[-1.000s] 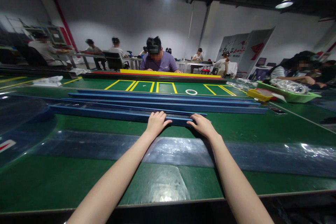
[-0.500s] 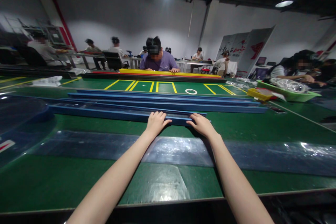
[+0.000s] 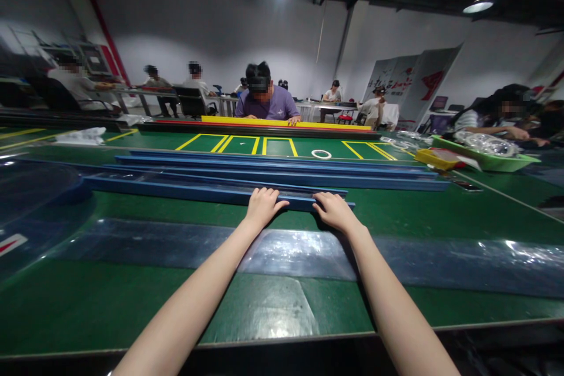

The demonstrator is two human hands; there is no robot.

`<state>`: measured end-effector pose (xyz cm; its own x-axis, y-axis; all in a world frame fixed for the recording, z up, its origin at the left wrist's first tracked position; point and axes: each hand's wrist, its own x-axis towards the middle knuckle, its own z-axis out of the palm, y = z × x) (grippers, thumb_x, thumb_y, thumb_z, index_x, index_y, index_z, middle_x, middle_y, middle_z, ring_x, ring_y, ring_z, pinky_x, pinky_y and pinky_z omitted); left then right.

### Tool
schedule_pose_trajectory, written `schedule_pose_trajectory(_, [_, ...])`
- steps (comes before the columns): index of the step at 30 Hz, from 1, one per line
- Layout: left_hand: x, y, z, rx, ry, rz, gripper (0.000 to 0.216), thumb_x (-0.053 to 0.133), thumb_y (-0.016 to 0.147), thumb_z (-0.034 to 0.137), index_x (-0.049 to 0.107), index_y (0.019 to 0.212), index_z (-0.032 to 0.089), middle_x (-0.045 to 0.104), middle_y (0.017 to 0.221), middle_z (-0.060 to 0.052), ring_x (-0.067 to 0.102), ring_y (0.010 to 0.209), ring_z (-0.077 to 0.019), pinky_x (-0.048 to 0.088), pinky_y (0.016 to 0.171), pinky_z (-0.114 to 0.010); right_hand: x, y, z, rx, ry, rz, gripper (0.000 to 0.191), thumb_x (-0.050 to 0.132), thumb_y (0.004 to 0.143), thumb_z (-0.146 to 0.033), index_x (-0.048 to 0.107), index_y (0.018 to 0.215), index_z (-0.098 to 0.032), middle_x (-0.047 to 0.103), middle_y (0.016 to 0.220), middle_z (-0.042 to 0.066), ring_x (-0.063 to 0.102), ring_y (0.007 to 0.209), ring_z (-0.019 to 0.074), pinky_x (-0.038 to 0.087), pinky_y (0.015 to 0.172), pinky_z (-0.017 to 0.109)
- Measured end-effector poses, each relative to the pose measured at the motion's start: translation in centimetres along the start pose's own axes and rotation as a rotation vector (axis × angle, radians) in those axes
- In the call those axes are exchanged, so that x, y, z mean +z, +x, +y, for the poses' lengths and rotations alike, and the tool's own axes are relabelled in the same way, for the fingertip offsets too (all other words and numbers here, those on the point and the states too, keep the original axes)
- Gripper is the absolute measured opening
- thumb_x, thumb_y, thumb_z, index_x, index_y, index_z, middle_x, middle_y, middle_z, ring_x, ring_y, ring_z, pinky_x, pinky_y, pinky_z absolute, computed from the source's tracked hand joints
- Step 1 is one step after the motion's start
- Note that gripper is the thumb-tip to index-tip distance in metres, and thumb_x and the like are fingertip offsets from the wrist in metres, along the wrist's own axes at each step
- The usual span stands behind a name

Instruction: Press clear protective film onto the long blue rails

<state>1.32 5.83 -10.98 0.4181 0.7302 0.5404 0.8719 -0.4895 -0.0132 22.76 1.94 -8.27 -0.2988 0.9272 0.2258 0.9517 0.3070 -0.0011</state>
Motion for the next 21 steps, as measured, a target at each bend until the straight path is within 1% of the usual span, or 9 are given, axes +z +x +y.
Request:
schedule_pose_trajectory(4, [0.00,0.07,0.03,-0.008,0.006,-0.016,0.038,0.046,0.083,0.052,0.061,0.080,0.017,0.066,0.083,-0.007,0.055,0.081,-0.0217,0.031,0.070,-0.032,0.28,0.15,-0.38,-0.024,-0.014,0.004,0.028,0.041,0.087,-0.023,0.054,0.110,-0.017,0.060,0.112,0.010,0.052,0.106,0.0196,0.034,0.087,0.030])
schedule_pose_trajectory(10, [-0.05,0.04,0.03,-0.001,0.011,-0.007,0.038,0.045,0.083,0.052,0.060,0.079,0.017,0.066,0.082,-0.007,0.055,0.080,-0.0211,0.031,0.069,-0.032,0.56,0.24,-0.69,-0.026,-0.041,0.014,0.028,0.040,0.088,-0.027,0.054,0.110,-0.017,0.060,0.111,0.010,0.052,0.106,0.0200,0.033,0.087,0.031])
schedule_pose_trajectory(21, [-0.07,-0.14,0.04,0.020,0.026,0.010,0.036,0.044,0.084,0.050,0.060,0.086,0.018,0.064,0.090,-0.007,0.054,0.082,-0.0210,0.030,0.070,-0.032,0.65,0.30,-0.73,-0.027,-0.036,0.018,0.027,0.040,0.088,-0.026,0.054,0.110,-0.017,0.060,0.112,0.009,0.051,0.106,0.0202,0.034,0.086,0.031])
